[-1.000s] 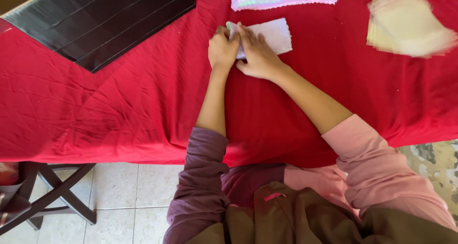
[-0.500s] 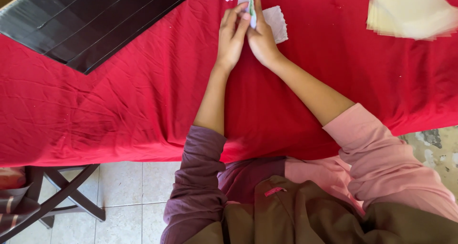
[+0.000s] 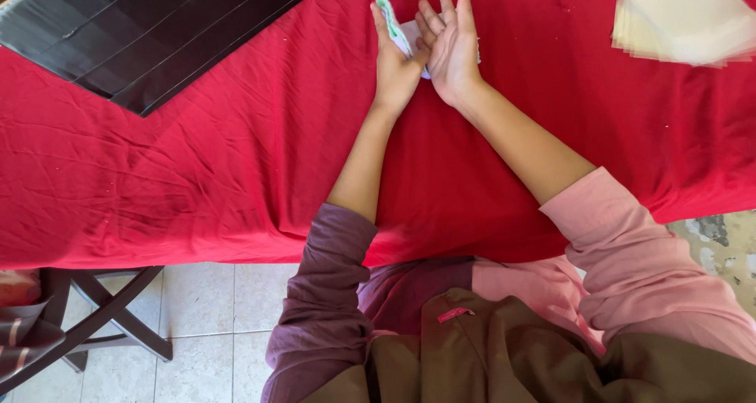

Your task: Folding small microfiber towels and placing them into individual plastic adhesive bags

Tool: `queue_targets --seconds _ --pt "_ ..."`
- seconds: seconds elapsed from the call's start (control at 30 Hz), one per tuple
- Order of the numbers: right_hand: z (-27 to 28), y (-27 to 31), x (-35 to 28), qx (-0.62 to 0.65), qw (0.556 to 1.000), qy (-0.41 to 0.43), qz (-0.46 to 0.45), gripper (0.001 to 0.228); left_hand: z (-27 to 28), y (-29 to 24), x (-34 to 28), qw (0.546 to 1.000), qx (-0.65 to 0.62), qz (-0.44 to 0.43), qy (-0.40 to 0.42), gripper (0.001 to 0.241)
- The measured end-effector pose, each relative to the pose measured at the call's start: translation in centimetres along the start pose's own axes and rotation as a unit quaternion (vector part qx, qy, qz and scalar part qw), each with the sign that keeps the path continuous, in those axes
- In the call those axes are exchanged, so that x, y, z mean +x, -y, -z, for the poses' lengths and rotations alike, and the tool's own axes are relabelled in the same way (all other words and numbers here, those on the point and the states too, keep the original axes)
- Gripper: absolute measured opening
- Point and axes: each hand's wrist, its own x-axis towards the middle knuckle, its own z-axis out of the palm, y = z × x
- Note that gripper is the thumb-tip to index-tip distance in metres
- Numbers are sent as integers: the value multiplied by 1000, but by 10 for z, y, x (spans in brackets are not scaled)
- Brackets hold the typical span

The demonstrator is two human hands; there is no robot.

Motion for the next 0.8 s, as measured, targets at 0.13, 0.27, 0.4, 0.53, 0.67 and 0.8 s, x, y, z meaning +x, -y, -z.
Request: queue_targets --seconds 0.13,0.27,0.4,0.53,0.67,0.8 --pt "-6 9 0 64 990 -103 -72 108 -1 7 0 994 43 88 -44 108" --pt "1 20 17 -17 980 -150 -128 99 -1 14 -5 993 107 -58 1 103" --pt "-25 64 -11 -191 969 -88 -132 72 -7 -15 -14 982 157 -52 88 97" --pt "6 70 3 -330 938 -6 -105 84 -15 -6 -10 962 226 -118 96 106" --pt "33 69 18 -338 937 -74 -44 55 -19 16 -7 943 284 -147 96 102" --pt "39 75 16 -372 923 -81 -53 55 -24 32 -1 909 375 -136 120 85"
